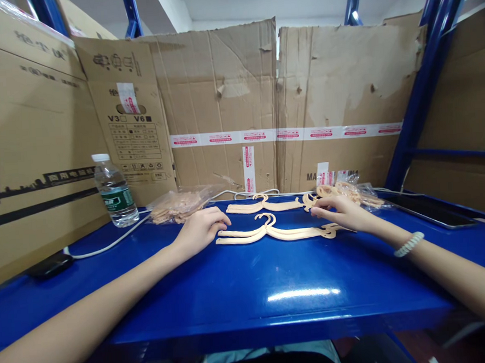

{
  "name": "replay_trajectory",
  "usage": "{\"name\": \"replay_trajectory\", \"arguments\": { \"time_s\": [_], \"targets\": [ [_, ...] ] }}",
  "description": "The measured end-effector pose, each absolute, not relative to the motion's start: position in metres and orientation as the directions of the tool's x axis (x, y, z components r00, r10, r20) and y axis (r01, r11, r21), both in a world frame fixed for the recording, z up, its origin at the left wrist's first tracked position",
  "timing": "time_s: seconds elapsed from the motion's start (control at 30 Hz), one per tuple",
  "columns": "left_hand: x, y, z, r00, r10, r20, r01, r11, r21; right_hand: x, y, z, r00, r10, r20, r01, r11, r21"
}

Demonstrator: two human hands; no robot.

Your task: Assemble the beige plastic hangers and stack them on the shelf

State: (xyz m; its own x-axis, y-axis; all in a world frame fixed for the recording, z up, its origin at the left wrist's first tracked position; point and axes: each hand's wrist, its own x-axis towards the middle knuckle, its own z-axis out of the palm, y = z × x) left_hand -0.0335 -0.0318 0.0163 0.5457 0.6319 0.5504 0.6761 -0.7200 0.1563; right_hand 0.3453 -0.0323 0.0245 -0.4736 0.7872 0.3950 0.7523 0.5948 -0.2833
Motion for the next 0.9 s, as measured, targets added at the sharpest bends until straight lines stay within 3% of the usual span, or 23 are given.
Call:
{"name": "replay_trajectory", "arguments": {
  "time_s": [0.37,0.7,0.9],
  "targets": [
    [-0.0337,-0.0291,0.0107,0.557,0.559,0.614,0.681,-0.731,0.048,0.3466,-0.0307,0.0227,-0.468,0.784,0.408,0.747,0.597,-0.292],
    [-0.0297,-0.0343,0.011,0.415,0.654,0.633,0.744,-0.644,0.178,0.3473,-0.0293,0.0223,-0.463,0.787,0.408,0.748,0.594,-0.296],
    [-0.0298,-0.0334,0.0096,0.429,0.65,0.627,0.747,-0.645,0.157,0.3478,-0.0287,0.0217,-0.46,0.791,0.403,0.755,0.587,-0.292]
  ]
}}
